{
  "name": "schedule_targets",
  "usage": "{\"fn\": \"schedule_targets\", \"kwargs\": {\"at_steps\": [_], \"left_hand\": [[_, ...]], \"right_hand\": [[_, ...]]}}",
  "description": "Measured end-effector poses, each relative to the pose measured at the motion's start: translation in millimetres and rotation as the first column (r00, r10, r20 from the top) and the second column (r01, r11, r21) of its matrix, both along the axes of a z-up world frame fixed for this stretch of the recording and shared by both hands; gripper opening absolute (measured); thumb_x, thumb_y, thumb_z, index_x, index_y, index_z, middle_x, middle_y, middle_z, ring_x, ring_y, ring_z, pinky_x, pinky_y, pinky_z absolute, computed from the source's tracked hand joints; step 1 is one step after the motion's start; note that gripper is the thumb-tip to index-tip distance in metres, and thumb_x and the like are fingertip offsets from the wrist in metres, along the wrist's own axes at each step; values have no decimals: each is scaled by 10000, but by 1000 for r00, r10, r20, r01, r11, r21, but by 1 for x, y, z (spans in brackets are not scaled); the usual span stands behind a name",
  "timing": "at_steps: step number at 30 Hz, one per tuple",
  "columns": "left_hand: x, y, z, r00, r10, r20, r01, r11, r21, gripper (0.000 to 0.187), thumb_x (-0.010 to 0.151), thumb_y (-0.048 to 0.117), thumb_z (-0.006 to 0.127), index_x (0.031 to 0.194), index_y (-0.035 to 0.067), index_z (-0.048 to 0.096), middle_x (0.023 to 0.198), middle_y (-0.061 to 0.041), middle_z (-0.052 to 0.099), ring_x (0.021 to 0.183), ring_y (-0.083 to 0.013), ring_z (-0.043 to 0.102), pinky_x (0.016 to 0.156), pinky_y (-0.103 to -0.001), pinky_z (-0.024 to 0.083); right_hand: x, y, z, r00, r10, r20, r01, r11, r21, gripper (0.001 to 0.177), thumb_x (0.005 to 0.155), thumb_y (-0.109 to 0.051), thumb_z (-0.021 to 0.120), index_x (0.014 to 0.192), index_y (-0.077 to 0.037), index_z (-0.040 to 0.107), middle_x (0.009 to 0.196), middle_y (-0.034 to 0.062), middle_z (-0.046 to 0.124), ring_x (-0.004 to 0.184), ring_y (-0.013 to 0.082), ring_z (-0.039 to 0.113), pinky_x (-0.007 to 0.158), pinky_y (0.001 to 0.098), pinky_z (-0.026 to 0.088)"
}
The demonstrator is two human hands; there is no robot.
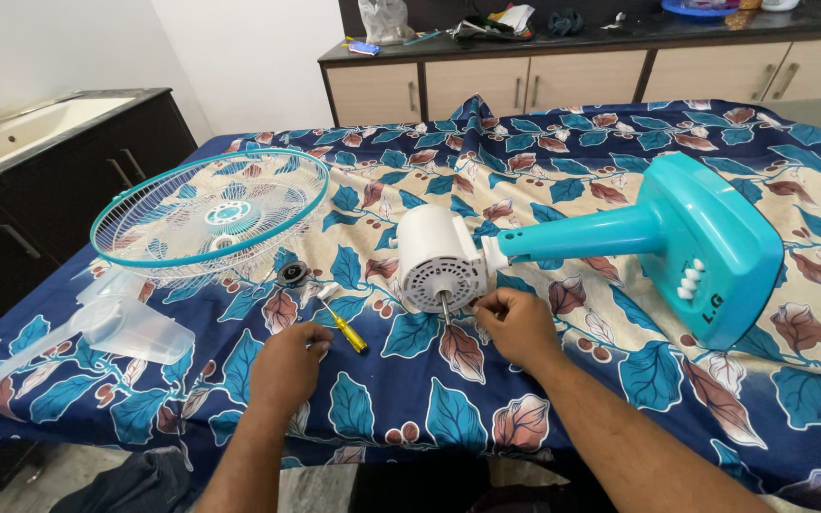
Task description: The person uses a yellow screwdriver to tighten screws on the motor housing of a disassembled table fan. They repeatedly insert and remove a metal shaft component while securing the assembly on a table.
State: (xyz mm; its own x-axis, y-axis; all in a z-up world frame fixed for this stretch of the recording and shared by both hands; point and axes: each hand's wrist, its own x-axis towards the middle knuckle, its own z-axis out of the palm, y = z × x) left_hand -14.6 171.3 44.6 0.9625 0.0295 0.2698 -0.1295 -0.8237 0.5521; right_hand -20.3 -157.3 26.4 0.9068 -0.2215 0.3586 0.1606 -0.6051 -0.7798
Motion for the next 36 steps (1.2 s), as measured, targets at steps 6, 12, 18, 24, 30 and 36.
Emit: {"fn": "schedule_targets", "kwargs": {"at_steps": [6,12,18,24,30,36], "left_hand": [[-1,-5,-2,999,27,46,-24,997,-67,198,844,251,759,1022,166,770,947,-55,785,837,-281,743,757,-406,560],[-5,-69,-6,976,-9,219,103,900,-424,294,875,287,748,1030,38,752,875,-98,788,736,-179,754,678,-308,578],[2,-127,-13,771,-581,-263,60,476,-877,310,1013,289,590,1067,7,709,906,-28,747,694,-82,650,586,-236,457],[21,-131,-28,737,-668,-107,22,182,-983,179,1015,140,606,1107,3,673,969,-53,733,705,-77,622,606,-222,463],[31,-140,-29,719,-673,173,89,-157,-984,286,963,26,626,1247,2,619,1129,-87,720,797,-106,633,710,-248,519],[24,-152,-31,640,-673,371,190,-330,-925,485,918,-11,618,1390,76,550,1369,-75,642,888,-113,626,737,-251,496]], "right_hand": [[-2,0,2,999,13,-31,-13,1000,-4,192,841,-229,768,901,-47,786,753,79,783,637,143,719,605,304,545],[-1,0,2,998,53,39,-55,997,52,208,826,-180,747,982,-43,738,796,62,790,662,125,739,623,275,562],[-1,-1,0,998,45,39,-47,997,56,198,833,-192,774,951,-35,755,803,70,794,658,119,727,624,271,559],[0,-1,-1,997,35,-64,-31,998,63,227,807,-221,820,974,-68,807,801,65,809,637,115,704,607,288,546],[0,-5,-3,998,65,-21,-64,997,42,235,798,-185,817,1010,-83,809,853,47,814,671,82,716,640,261,559],[0,-3,-4,995,73,-69,-62,987,145,215,820,-150,796,1021,-76,807,850,55,822,678,98,703,630,268,558]]}}
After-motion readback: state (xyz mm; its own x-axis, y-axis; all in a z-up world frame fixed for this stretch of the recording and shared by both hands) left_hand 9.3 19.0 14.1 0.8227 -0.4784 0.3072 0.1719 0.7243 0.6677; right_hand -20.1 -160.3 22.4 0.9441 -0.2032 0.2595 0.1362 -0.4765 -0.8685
